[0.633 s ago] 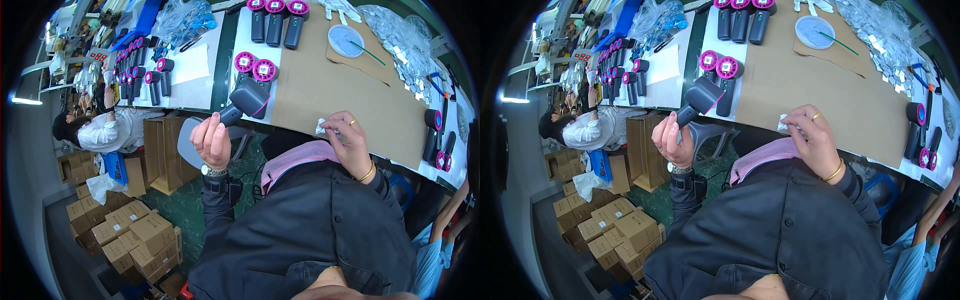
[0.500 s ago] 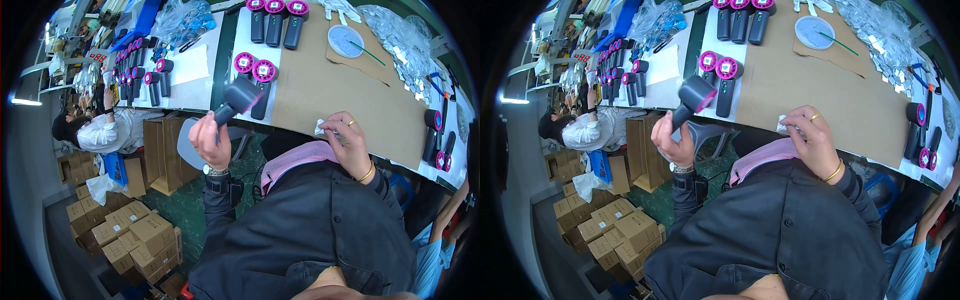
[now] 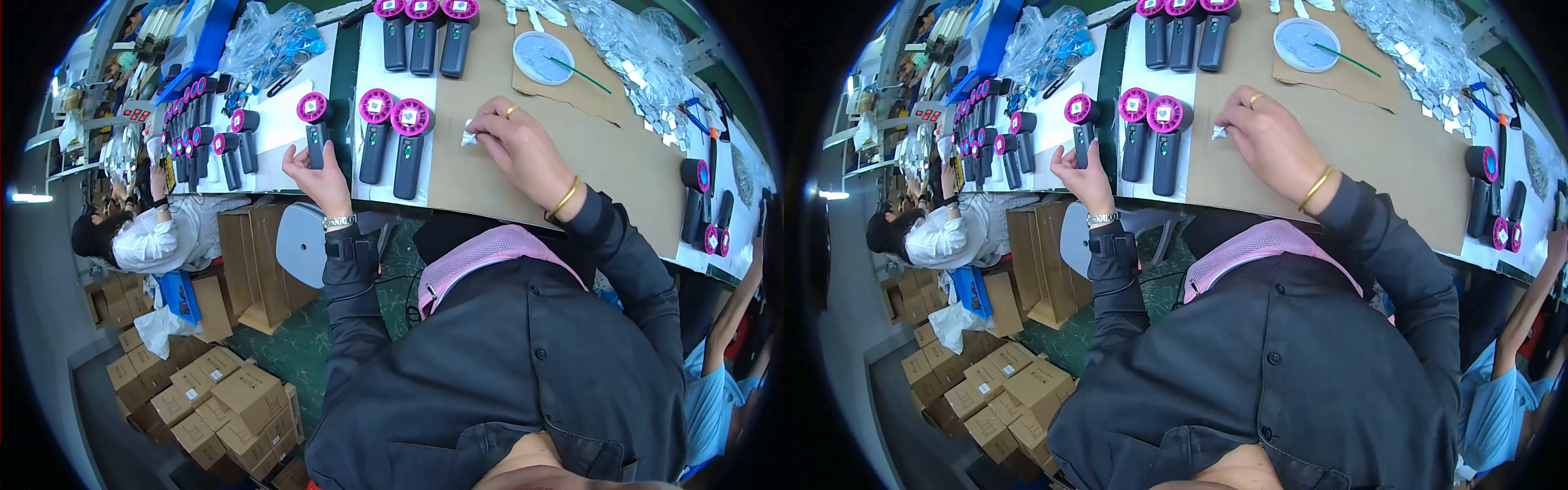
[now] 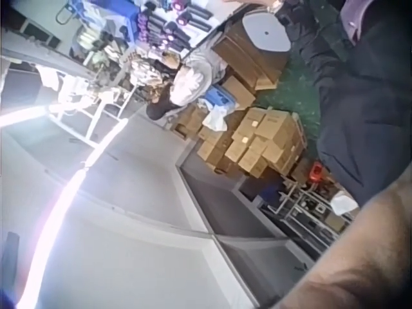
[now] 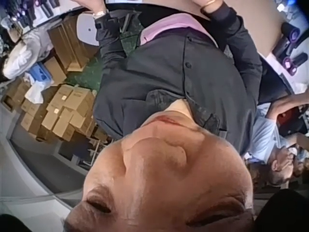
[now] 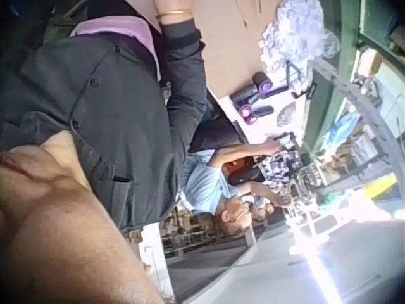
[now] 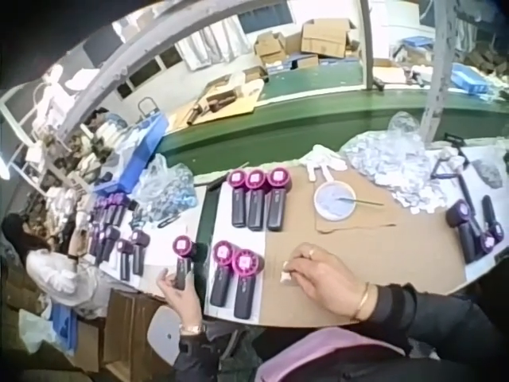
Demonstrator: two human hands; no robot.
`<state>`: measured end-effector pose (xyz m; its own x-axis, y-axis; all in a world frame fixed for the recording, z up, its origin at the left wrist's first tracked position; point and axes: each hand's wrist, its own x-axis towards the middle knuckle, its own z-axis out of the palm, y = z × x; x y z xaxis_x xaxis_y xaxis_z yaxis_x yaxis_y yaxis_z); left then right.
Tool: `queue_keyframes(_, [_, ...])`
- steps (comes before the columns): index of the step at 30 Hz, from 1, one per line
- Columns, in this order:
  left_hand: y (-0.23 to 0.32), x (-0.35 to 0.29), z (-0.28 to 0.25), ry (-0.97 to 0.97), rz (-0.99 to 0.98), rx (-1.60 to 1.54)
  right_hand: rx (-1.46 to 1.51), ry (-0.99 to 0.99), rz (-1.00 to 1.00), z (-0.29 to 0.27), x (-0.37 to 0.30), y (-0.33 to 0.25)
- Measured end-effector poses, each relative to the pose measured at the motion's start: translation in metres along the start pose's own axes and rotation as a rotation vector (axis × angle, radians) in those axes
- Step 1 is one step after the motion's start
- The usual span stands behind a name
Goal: The person wipes a hair dryer with a cloth, applies a substance to it using a small stick, and presses a small square component onto it by hand before tapping it with a padded tool.
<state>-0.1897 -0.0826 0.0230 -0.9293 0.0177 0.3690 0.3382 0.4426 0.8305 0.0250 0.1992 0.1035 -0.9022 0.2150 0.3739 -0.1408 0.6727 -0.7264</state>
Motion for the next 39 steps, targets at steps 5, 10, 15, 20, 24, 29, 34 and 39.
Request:
queue_keyframes(5, [0.005, -0.001, 0.005, 0.017, -0.034, 0.057, -0.063, -0.042, -0.043, 0.02, 0.02, 0.017])
queue_keyframes(10, [0.026, -0.01, 0.01, 0.267, 0.372, 0.581, -0.216, -0.12, -0.049, 0.046, 0.026, 0.04])
queue_keyframes(15, [0.075, -0.083, 0.002, -0.181, 0.287, -0.127, -0.377, -0.095, -0.069, 0.065, -0.009, 0.035])
queue_keyframes(20, [0.11, -0.099, 0.008, -0.376, 0.415, 0.132, -0.462, -0.248, -0.152, 0.044, -0.049, 0.01])
queue_keyframes(24, [0.148, -0.104, 0.019, -0.404, 0.549, 0.089, 0.104, -0.143, 0.174, 0.007, -0.062, -0.005])
queue_keyframes(29, [0.204, -0.14, 0.087, -0.33, 0.937, -0.108, 1.515, 0.216, 0.785, -0.032, -0.068, -0.046])
queue_keyframes(34, [0.22, -0.131, 0.118, -0.386, 0.979, -0.386, 1.498, 0.249, 0.601, -0.078, -0.096, -0.049])
queue_keyframes(39, [0.259, -0.154, 0.144, -0.667, 0.891, -0.327, 1.116, 0.292, 0.479, -0.117, -0.137, -0.026])
